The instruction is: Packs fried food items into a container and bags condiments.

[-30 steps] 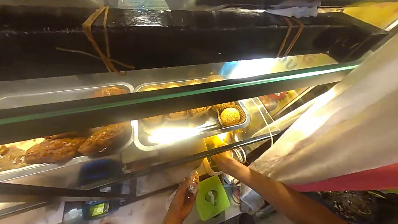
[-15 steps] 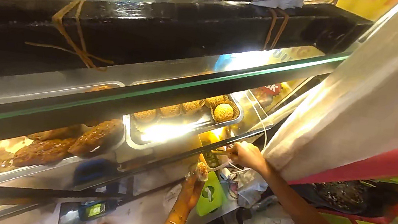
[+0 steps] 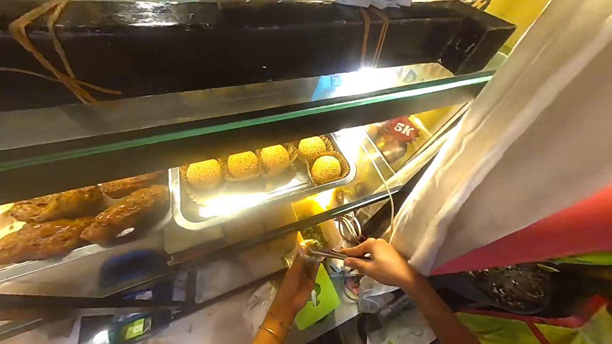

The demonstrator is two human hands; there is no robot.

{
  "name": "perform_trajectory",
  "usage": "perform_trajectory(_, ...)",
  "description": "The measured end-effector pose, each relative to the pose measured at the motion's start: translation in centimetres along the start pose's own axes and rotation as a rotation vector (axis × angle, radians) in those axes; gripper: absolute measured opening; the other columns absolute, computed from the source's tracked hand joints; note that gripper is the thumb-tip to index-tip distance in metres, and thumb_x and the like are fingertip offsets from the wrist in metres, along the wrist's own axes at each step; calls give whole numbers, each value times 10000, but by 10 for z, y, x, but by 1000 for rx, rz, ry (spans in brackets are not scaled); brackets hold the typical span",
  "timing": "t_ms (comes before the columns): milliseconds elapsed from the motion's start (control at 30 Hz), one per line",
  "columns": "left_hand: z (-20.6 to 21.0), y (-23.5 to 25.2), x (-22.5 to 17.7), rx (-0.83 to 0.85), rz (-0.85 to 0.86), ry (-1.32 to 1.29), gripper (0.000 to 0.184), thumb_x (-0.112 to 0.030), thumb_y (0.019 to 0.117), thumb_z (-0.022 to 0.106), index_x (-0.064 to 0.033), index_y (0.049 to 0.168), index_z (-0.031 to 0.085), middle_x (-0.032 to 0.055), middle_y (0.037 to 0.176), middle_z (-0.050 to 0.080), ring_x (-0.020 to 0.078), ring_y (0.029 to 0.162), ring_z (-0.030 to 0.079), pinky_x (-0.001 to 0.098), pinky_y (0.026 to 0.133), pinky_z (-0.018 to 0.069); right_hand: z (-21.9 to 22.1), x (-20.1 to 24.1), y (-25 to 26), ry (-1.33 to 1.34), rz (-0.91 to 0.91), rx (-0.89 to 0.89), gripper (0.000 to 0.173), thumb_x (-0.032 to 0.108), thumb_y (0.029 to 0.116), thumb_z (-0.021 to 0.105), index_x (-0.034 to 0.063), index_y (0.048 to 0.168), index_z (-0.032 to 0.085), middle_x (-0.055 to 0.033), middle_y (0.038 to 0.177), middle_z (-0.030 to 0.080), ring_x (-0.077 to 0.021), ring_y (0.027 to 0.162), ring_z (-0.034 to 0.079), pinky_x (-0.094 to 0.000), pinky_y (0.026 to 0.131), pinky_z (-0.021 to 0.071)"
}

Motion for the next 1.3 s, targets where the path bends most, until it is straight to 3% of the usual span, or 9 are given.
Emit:
perform_trajectory(200,-3,-5,-4,50,-78,40,320,-256,1125,331,-51,1228,555,105,1047,714,159,900,728,256,791,613,6,44,-14,-407,23,23,358,348,1066,527,203,1358,675,-140,1157,716,-334,1114,664,-546,966,490)
perform_trajectory(333,-12,-6,-7,65,-27,-41,339,-293,1125,311,-70,1203,554,100,1005,719,143,824,731,242,711,619,3,40,-17,-333,-49,-31,398,366,1039,576,212,1396,661,-118,1094,731,-287,1016,682,-501,942,506)
perform_trajectory(467,-31,-4,-13,62,70,-29,329,-273,1126,309,-74,1247,542,98,1073,703,144,899,722,245,756,614,-2,27,-14,-123,-15,-128,390,396,1029,602,203,1356,693,-90,1134,752,-230,1050,705,-470,977,529)
perform_trajectory(700,-40,-17,-22,-75,25,9,296,-221,1117,313,-74,1119,570,61,892,703,95,689,703,203,582,595,23,44,80,-490,293,-171,295,172,962,634,37,1215,699,-243,1237,670,-452,1164,632,-643,894,511)
perform_trajectory(800,-43,-23,-24,-88,67,55,274,-194,1112,326,-84,1125,576,38,921,706,85,745,707,204,628,599,43,31,127,-342,165,-250,396,112,960,635,2,1340,632,-277,1393,584,-488,1333,506,-688,1075,394)
perform_trajectory(900,-48,-30,-29,-96,112,95,288,-176,1109,324,-80,1109,596,31,919,715,80,741,709,202,619,599,52,21,144,-174,69,-267,429,158,1046,503,-16,1437,539,-274,1488,511,-443,1435,427,-622,1186,320)
perform_trajectory(1067,-63,-40,-42,-68,152,69,352,-201,1117,274,-99,1082,609,16,930,723,70,796,719,201,661,609,27,46,115,-200,130,-190,409,130,1051,493,-30,1424,549,-284,1482,512,-452,1430,430,-622,1184,315)
perform_trajectory(1200,-71,-40,-43,-86,152,87,341,-198,1114,290,-97,1069,612,21,919,716,76,780,715,199,642,605,-6,95,72,-56,236,-101,420,152,1077,472,-47,1443,523,-250,1530,480,-391,1467,398,-533,1221,283)
perform_trajectory(1300,-69,-40,-40,-121,140,119,309,-180,1106,317,-84,1073,609,32,909,711,81,754,710,204,628,605,14,66,93,-191,100,-124,401,108,1050,501,-17,1428,545,-247,1485,522,-405,1423,448,-581,1178,337)
Point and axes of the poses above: each hand's wrist, its own y-axis towards the middle knuckle, its own z-axis out of the palm, x = y × z, the point moved 1 cm from there along y, towards the middle knuckle
